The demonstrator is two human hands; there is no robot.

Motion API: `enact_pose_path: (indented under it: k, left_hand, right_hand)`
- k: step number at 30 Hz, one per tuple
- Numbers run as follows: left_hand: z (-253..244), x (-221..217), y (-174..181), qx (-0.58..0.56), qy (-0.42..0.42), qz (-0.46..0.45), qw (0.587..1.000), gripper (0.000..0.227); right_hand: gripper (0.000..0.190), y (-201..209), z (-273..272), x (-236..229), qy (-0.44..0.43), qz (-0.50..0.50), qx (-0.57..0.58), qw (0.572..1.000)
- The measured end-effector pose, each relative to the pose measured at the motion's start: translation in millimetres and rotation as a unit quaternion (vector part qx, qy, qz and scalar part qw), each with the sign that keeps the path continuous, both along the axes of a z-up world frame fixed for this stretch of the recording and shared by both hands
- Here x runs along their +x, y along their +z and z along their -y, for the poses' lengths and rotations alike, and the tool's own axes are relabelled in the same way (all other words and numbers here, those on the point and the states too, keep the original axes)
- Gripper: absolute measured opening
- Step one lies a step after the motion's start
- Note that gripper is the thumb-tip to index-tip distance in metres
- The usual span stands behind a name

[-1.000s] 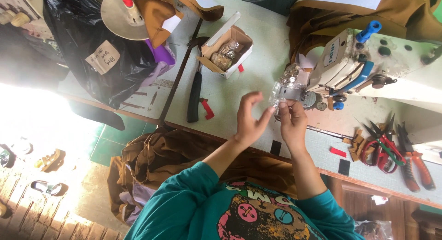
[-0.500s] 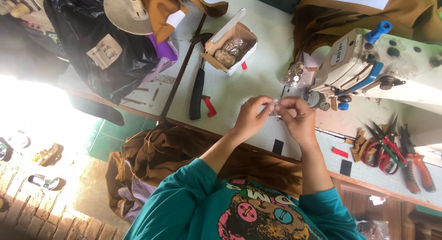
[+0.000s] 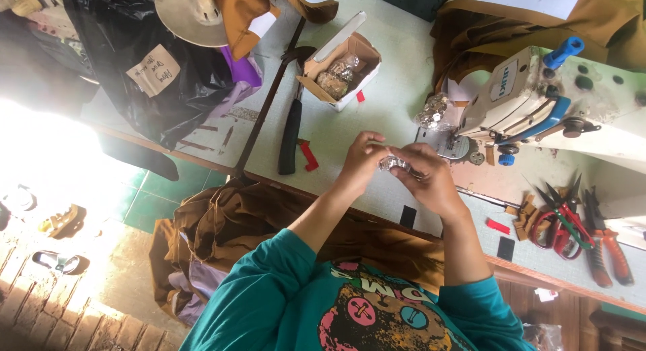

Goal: Picking up small metal studs from a workstation table and placing them into a small cardboard box.

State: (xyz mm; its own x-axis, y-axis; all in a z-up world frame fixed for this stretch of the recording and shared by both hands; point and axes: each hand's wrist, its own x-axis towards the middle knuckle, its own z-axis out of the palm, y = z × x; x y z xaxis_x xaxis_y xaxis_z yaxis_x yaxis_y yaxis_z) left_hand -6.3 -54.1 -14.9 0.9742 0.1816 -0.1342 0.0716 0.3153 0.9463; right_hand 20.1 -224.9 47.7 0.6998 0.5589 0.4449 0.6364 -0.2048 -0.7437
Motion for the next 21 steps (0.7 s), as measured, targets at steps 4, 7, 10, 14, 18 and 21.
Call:
enact_pose_path:
  k: [4, 7, 10, 14, 18, 21]
  left_hand:
    - [-5, 9, -25, -0.187, -0.012, -0.077, 0.979, 0.034]
    - [-13, 6, -17, -0.214, 0.014, -0.091, 0.972, 0.037]
    - [-22, 7, -10, -0.234, 0.023, -0.081, 0.969, 0.035]
    - [-39, 1, 26, -0.175, 0.056, -0.018, 0.983, 0.037]
    - [-66, -5, 59, 0.269, 0.208, 0.141, 0.930, 0.039]
    - [-90, 11, 23, 0.563, 0.295, 0.189, 0.748, 0.043]
  right_hand:
    - [0.044, 23, -5, -5, 0.033, 0.010, -0.048, 0.998]
    - [0.040, 49, -18, -13, 0.067, 0.004, -0.075, 0.995]
    - [0.036, 50, -29, -9, 0.059, 0.009, -0.095, 0.994]
    - [0.030, 37, -44, 22, 0.025, 0.035, -0.077, 0.996]
    - [0.029, 37, -78, 85, -0.041, 0.200, -0.073, 0.976]
    - [0.026, 23, -122, 133, -0.092, 0.279, -0.118, 0.949]
